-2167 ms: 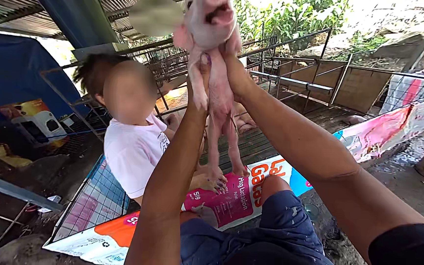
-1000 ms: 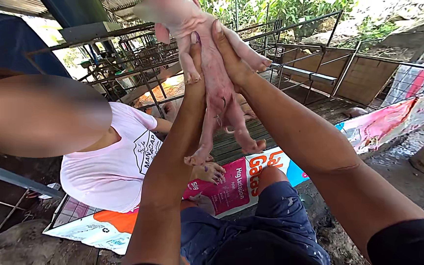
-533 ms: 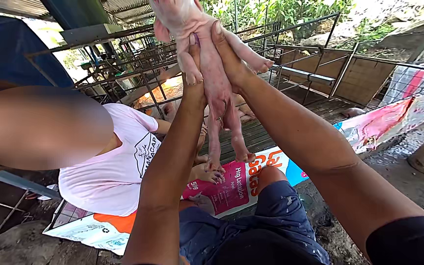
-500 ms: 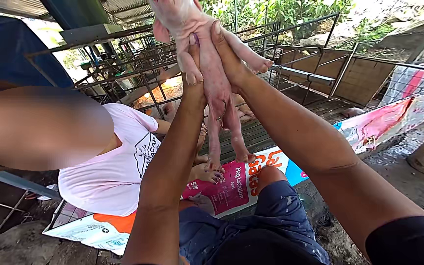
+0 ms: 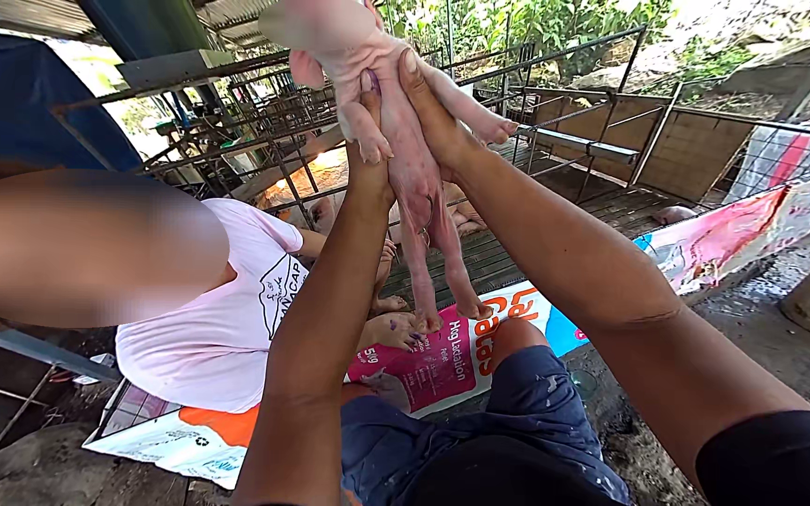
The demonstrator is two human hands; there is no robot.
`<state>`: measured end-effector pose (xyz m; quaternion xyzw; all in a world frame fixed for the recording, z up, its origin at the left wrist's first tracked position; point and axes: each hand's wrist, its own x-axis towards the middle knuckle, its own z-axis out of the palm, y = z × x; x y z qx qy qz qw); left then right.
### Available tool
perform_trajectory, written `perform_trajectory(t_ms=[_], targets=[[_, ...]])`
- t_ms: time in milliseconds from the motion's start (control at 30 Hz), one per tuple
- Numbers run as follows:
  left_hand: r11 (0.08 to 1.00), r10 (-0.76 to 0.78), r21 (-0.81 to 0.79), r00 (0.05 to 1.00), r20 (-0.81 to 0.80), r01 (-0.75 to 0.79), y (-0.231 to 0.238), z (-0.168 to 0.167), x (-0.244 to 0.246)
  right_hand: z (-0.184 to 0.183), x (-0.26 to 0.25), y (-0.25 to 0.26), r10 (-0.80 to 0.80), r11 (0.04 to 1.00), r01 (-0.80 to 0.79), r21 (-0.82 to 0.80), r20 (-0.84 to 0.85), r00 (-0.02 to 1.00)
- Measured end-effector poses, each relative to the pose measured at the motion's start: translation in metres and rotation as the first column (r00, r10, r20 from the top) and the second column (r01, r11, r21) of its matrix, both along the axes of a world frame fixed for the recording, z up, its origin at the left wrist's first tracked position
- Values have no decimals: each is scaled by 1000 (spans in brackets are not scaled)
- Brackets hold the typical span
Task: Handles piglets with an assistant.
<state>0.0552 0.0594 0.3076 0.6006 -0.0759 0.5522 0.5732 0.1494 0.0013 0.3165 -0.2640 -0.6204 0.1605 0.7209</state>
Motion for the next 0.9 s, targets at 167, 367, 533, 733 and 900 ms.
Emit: perform_trajectory(t_ms=[167, 367, 533, 733, 900], targets=[[998, 4, 68, 1000, 30, -6, -2, 0, -1, -1, 2, 1, 20, 999, -20, -30, -8, 1000], [998, 20, -54, 999, -37, -22, 3, -8, 2, -4, 5, 4, 24, 998, -24, -50, -8, 1000], [991, 106, 79, 994, -8, -105, -4, -5, 3, -1, 5, -2, 4, 985, -10, -174, -35, 999], [997, 74, -18, 988, -134, -77, -14, -3, -4, -5, 5, 2, -45, 987, 41, -156, -24, 999], [998, -57, -44, 997, -44, 55, -2, -3, -3, -5, 2, -6, -57, 992, 57, -115, 7, 998]])
